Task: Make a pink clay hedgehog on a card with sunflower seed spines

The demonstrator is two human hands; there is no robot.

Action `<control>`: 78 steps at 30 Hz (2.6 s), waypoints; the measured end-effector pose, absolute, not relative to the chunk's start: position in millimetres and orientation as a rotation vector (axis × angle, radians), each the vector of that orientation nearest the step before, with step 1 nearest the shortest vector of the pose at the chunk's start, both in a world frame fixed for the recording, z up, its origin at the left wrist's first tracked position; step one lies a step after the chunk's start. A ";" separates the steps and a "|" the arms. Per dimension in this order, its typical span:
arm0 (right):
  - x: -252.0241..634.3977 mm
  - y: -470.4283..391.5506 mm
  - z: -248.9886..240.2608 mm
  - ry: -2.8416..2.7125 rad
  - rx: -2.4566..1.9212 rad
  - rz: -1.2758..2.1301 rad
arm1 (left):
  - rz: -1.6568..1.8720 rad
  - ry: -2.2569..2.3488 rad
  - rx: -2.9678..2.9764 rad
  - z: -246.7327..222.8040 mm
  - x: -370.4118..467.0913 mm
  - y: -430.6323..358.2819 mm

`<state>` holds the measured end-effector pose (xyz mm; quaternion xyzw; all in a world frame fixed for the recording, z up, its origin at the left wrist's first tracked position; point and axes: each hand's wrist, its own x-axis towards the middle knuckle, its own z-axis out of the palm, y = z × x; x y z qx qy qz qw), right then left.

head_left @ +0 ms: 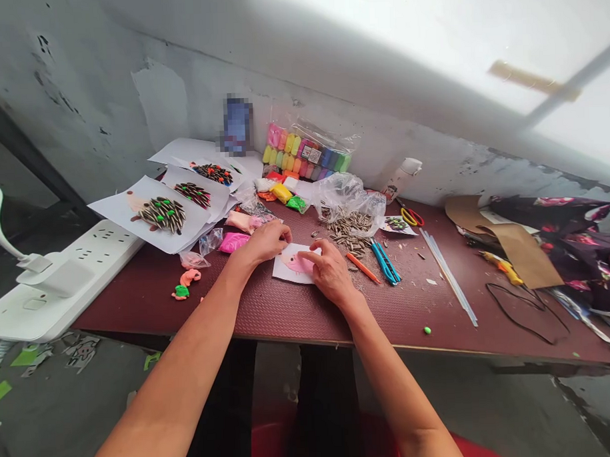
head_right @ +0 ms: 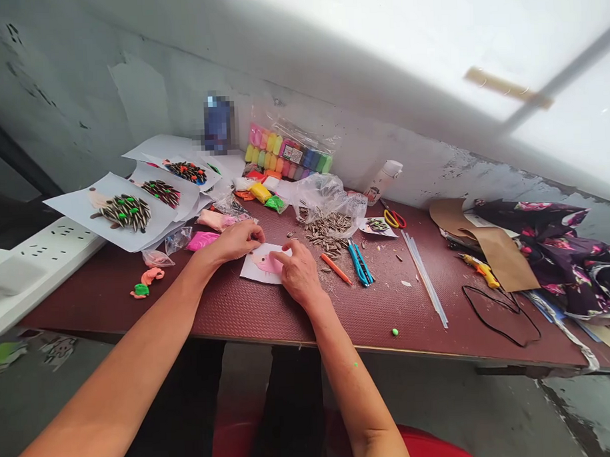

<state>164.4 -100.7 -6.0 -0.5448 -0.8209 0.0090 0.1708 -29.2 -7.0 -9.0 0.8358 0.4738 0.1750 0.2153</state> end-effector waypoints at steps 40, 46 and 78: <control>166.1 -110.9 -2.7 -2.387 -1.470 -0.111 | 0.494 1.291 2.328 -12.8 -30.9 -4.8; 165.0 -113.7 -1.2 -2.397 -1.463 -0.097 | 0.500 1.292 2.313 -11.0 -30.8 -5.7; 178.8 -23.1 15.8 -2.201 -1.957 0.156 | 0.500 1.279 2.297 -12.7 -31.3 -5.0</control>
